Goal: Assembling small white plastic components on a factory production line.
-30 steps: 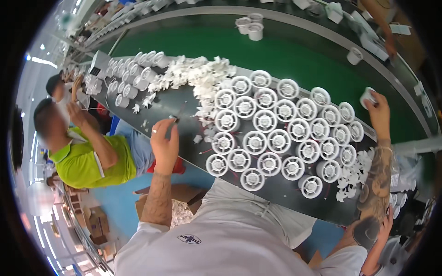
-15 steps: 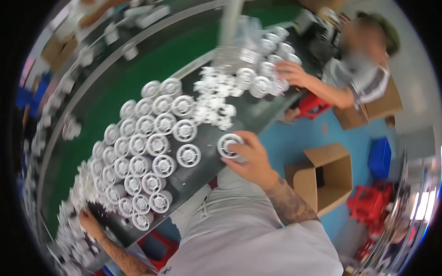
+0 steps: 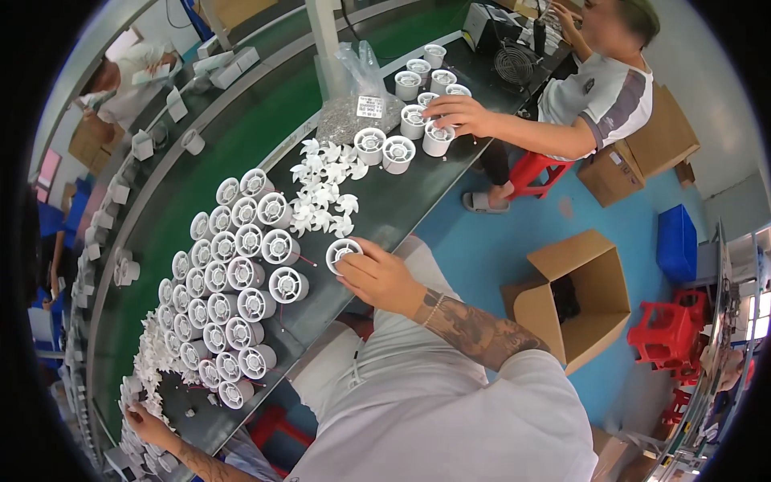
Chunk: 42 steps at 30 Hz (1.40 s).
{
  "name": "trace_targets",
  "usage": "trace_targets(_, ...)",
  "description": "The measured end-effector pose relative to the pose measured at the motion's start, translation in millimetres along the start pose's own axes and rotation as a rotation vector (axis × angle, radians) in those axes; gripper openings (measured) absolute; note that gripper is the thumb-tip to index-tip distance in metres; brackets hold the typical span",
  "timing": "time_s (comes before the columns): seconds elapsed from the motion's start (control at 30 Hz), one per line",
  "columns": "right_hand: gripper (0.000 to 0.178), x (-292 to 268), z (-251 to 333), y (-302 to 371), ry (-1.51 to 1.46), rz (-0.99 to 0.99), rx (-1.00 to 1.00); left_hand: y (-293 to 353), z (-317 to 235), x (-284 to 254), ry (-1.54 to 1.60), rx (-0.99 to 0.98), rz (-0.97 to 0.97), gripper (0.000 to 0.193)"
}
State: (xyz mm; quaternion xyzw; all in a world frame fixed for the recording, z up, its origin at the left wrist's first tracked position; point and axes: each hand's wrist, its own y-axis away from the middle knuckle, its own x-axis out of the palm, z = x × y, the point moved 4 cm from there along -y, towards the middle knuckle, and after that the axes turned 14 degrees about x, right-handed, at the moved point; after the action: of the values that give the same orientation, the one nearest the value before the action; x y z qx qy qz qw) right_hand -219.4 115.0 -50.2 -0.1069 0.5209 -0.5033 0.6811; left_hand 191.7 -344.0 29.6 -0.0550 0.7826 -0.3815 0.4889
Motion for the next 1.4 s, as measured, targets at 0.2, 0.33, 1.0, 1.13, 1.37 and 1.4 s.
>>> trace_targets(0.2,0.037,3.3,2.8,-4.1,-0.049,-0.059,-0.01,29.2,-149.6,-28.2,0.638,0.125,-0.062,0.04)
trace_targets(0.33,0.036,6.2,-1.6,-6.3,-0.075,-0.068,0.11,62.7,-239.1,-17.4,0.885,0.087,0.07,0.035)
trace_targets(1.0,0.045,-18.5,-13.6,-15.0,-0.658,0.023,0.559,131.5,-402.1,-2.4,1.423,0.16,0.463,0.021)
trace_targets(1.13,0.052,-60.9,2.3,-34.1,-1.338,0.007,0.877,140.6,-453.6,-19.2,1.493,0.51,0.544,0.021)
trace_targets(1.37,0.04,-71.4,23.4,-32.6,-1.486,0.083,0.999,137.8,-461.6,-22.1,1.334,0.748,0.514,0.017)
trace_targets(1.4,0.04,-69.3,27.2,-30.4,-1.48,0.089,1.006,140.2,-459.8,-20.5,1.336,0.738,0.516,0.017)
